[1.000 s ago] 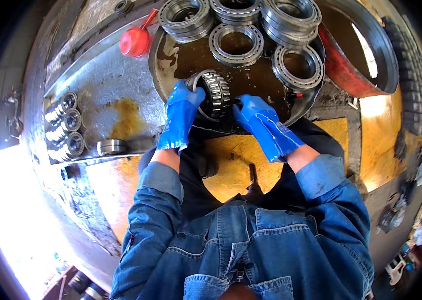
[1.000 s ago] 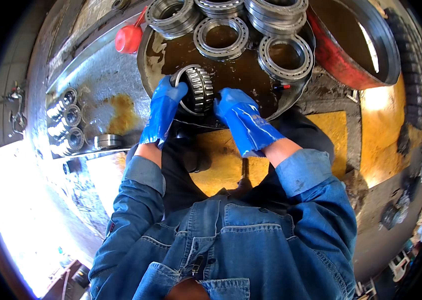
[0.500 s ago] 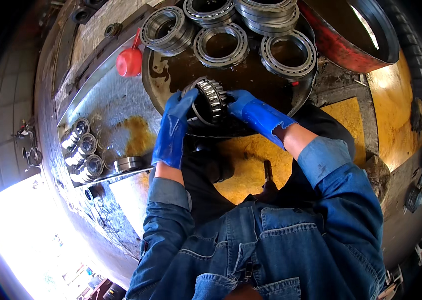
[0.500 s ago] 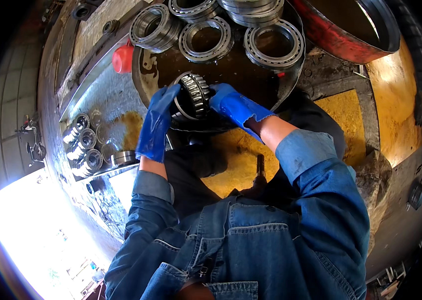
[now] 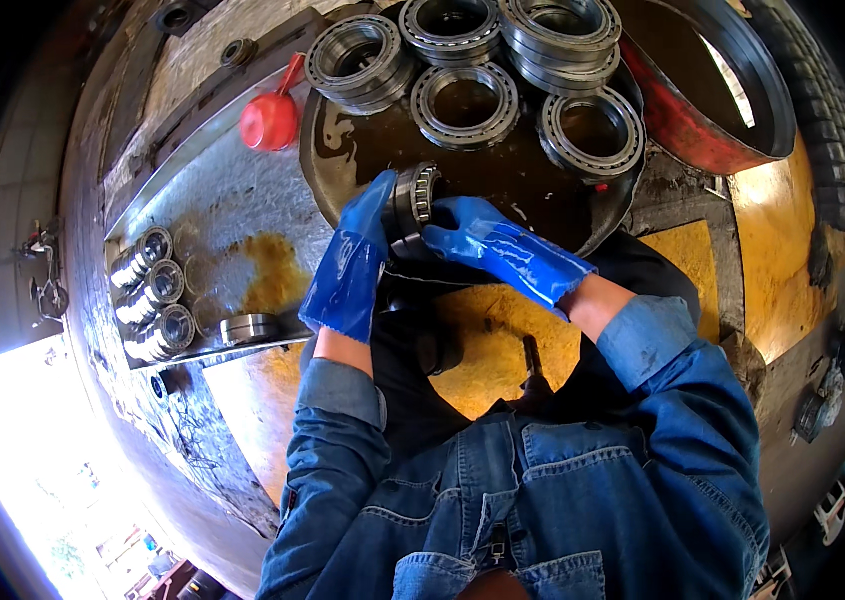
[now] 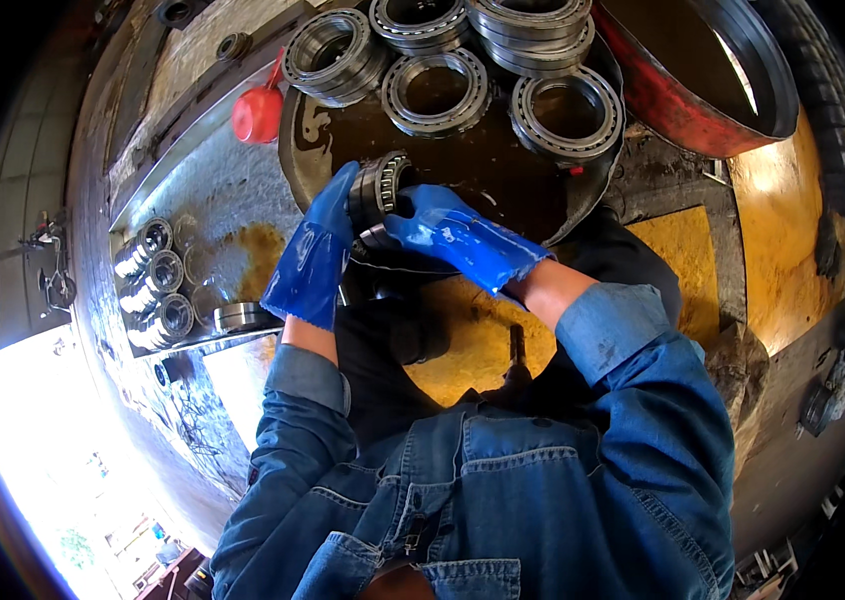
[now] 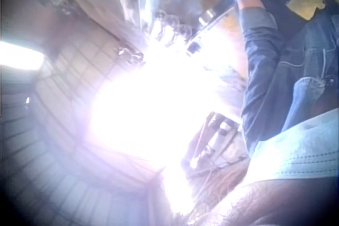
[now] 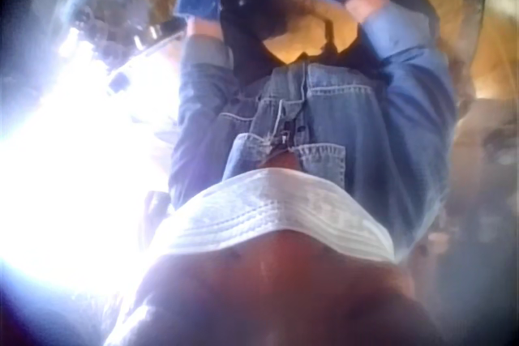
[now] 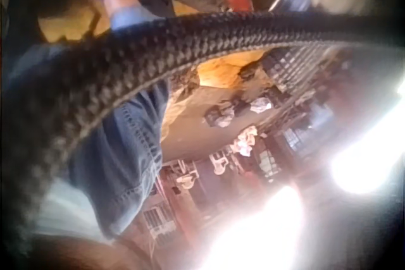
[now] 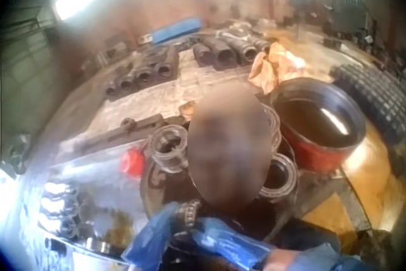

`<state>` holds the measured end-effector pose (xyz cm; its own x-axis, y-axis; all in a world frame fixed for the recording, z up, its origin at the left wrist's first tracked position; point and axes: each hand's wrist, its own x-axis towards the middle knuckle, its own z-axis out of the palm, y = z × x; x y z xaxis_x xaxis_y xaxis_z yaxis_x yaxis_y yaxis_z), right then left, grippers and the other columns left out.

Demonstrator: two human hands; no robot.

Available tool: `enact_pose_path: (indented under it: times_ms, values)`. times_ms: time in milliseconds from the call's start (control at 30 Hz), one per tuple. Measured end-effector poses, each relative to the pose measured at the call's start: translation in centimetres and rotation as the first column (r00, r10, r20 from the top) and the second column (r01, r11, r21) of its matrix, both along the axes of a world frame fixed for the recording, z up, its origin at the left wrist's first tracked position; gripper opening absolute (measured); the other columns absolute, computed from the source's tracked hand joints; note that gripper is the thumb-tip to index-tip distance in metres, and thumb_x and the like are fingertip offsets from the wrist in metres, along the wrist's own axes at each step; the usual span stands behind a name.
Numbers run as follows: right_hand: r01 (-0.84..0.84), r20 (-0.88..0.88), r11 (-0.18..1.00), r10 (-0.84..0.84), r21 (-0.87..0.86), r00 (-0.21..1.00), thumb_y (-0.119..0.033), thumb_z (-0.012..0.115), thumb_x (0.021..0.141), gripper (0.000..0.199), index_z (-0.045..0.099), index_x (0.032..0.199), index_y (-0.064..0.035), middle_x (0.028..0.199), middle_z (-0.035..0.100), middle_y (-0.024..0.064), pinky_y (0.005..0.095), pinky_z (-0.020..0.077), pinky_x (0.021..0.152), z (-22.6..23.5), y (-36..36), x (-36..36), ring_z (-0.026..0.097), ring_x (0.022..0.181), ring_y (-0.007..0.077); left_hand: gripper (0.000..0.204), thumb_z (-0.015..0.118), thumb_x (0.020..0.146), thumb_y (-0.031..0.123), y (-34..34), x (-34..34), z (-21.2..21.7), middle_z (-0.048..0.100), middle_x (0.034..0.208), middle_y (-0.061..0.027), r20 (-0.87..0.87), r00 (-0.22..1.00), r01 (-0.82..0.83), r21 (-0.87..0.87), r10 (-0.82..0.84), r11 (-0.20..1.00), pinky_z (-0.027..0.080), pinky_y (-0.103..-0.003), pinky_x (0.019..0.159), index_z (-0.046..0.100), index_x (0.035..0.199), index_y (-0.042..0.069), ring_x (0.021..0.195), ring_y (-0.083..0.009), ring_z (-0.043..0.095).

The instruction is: The person cleans a metal bearing by hand. They pick up the bearing, dip it into a container of dark liquid, and scrub the surface with a blue cloth. The cleaned bearing is then placed on a metal tray to the left.

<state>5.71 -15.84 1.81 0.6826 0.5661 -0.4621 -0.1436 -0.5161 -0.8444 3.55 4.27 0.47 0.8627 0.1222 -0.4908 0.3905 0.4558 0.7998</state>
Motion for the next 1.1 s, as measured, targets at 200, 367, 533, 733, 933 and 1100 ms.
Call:
enact_pose_path:
  times_ms: [200,367,533,733,933,1100]
  values:
    - [-0.052,-0.137,0.999,0.051,-0.005,0.989,-0.043,0.07,0.088,0.059,0.068,0.132,-0.0034,0.118,0.072,0.0214,0.04,0.0521,0.098,1.8,0.9,1.0,0.07,0.106,0.0305,0.037,0.064,0.102,0.026,0.5,0.6,-1.9,0.074,0.106,-0.0102,-0.01,0.996,0.085,-0.035,-0.086,0.996,0.056,-0.028,0.085,0.067,0.127,0.0,0.093,-0.0186,0.072]
    - [0.069,-0.197,0.982,-0.033,0.178,0.98,-0.047,0.073,0.088,0.062,0.068,0.132,-0.0037,0.119,0.072,0.0188,0.0385,0.0527,0.097,0.7,0.8,0.7,0.069,0.108,0.0273,0.041,0.068,0.099,0.031,-1.6,0.5,-0.6,0.074,0.105,-0.0113,-0.072,0.996,0.044,-0.032,-0.047,0.999,0.057,-0.029,0.079,0.068,0.125,0.0,0.089,-0.0184,0.071]
    - [0.254,-0.376,0.936,-0.15,0.243,0.914,-0.04,0.077,0.089,0.059,0.066,0.133,-0.0015,0.121,0.072,0.0163,0.0345,0.0529,0.098,-2.9,1.3,-0.1,0.068,0.112,0.0222,0.043,0.07,0.097,0.035,-3.9,-2.0,1.1,0.073,0.1,-0.0094,0.034,0.995,0.078,0.378,-0.098,0.922,0.055,-0.03,0.075,0.069,0.12,-0.001,0.083,-0.0163,0.068]
    - [0.304,-0.25,0.917,-0.241,0.259,0.938,-0.036,0.077,0.087,0.048,0.072,0.125,-0.0056,0.116,0.075,0.0155,0.0377,0.0532,0.099,-1.8,2.8,-1.2,0.07,0.109,0.0267,0.044,0.069,0.098,0.037,-2.6,-1.5,0.2,0.072,0.096,-0.0093,-0.001,1.0,-0.023,0.245,0.024,0.969,0.052,-0.028,0.076,0.069,0.118,-0.003,0.083,-0.0159,0.066]
    - [0.188,-0.175,0.829,-0.11,0.527,0.978,-0.028,0.081,0.087,0.047,0.071,0.127,-0.0051,0.115,0.075,0.01,0.0352,0.0536,0.097,-2.4,0.1,-1.3,0.069,0.106,0.0176,0.038,0.068,0.099,0.029,-3.1,-2.7,0.0,0.072,0.104,-0.0117,0.017,0.999,0.028,0.178,-0.032,0.984,0.056,-0.032,0.08,0.068,0.122,-0.003,0.089,-0.0186,0.069]
    - [-0.098,0.163,0.984,0.073,0.151,0.984,-0.039,0.08,0.088,0.055,0.068,0.128,-0.0025,0.118,0.075,0.0164,0.0405,0.0554,0.097,-1.6,0.4,-1.9,0.071,0.108,0.0301,0.041,0.051,0.107,0.036,-0.8,-1.1,0.3,0.073,0.109,-0.0114,-0.145,0.989,-0.079,-0.281,0.039,0.956,0.061,-0.042,0.084,0.066,0.126,0.004,0.093,-0.0243,0.072]
